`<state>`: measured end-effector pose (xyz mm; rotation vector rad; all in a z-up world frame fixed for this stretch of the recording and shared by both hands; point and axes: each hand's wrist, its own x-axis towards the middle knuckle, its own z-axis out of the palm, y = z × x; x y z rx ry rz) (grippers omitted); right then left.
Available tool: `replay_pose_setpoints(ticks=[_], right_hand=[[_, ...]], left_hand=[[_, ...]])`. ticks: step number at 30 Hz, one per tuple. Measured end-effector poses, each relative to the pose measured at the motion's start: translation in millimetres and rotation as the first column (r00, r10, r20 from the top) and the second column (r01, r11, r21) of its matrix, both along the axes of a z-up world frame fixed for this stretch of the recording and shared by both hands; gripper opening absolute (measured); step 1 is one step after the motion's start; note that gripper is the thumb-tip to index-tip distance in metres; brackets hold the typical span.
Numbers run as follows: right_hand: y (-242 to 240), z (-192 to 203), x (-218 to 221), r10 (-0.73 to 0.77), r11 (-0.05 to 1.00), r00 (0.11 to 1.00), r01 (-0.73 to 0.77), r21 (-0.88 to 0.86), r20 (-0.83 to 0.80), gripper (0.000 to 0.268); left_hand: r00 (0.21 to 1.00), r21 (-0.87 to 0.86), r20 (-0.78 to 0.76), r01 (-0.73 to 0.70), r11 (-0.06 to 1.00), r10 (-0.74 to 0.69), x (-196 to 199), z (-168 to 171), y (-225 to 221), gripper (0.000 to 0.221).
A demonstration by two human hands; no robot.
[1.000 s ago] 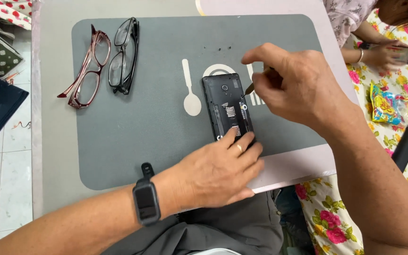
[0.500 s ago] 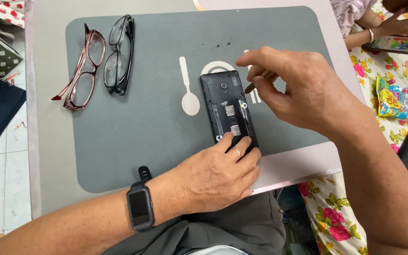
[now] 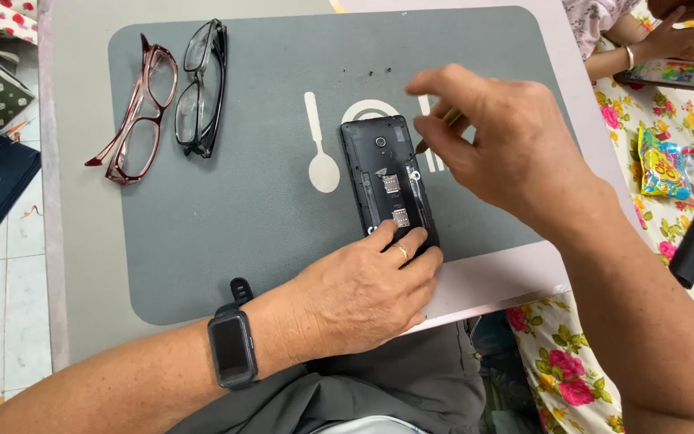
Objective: Disassembling a mobile phone by removing screws with a precision screwdriver and prying the back casing.
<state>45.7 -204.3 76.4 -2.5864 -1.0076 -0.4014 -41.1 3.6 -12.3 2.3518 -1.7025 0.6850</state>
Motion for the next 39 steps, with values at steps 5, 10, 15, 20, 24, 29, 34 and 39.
replay_pose_setpoints(ticks=[5, 10, 15, 20, 24, 29, 34, 39], right_hand=[[7, 19, -8, 0.024, 0.999, 0.987, -0.020, 0.028, -0.161, 0.035], [-4, -5, 3, -0.049, 0.999, 0.998, 0.049, -0.006, 0.031, 0.026], [1, 12, -8, 0.001, 0.999, 0.982, 0.010, 0.053, -0.191, 0.036], [-1, -3, -4, -0.038, 0.998, 0.998, 0.040, 0.044, -0.048, 0.025], [3, 6, -7, -0.010, 0.998, 0.991, 0.019, 0.062, -0.134, 0.037], [-2, -6, -4, -0.031, 0.998, 0.999, 0.033, 0.054, -0.039, 0.030], [-2, 1, -6, -0.031, 0.995, 0.999, 0.034, 0.089, -0.038, 0.028], [-3, 5, -9, 0.009, 0.997, 0.993, 0.000, 0.078, -0.118, 0.035]], left_hand=[[1.000, -0.011, -0.005, -0.007, 1.000, 0.007, 1, -1, 1, 0.048], [1.000, -0.033, -0.001, -0.003, 0.999, 0.003, 1, -1, 0, 0.041], [1.000, -0.007, 0.011, -0.016, 1.000, 0.016, 2, -1, 0, 0.044], [1.000, -0.066, -0.008, -0.008, 0.998, 0.008, 4, 2, 2, 0.039], [0.988, -0.176, -0.027, -0.152, 0.973, 0.150, 19, 11, 12, 0.035], [0.936, -0.168, -0.100, -0.350, 0.921, 0.338, 48, 2, 29, 0.048], [0.913, -0.135, -0.067, -0.408, 0.903, 0.402, 51, -6, 29, 0.046], [0.918, -0.134, -0.079, -0.395, 0.909, 0.388, 48, -2, 29, 0.048]])
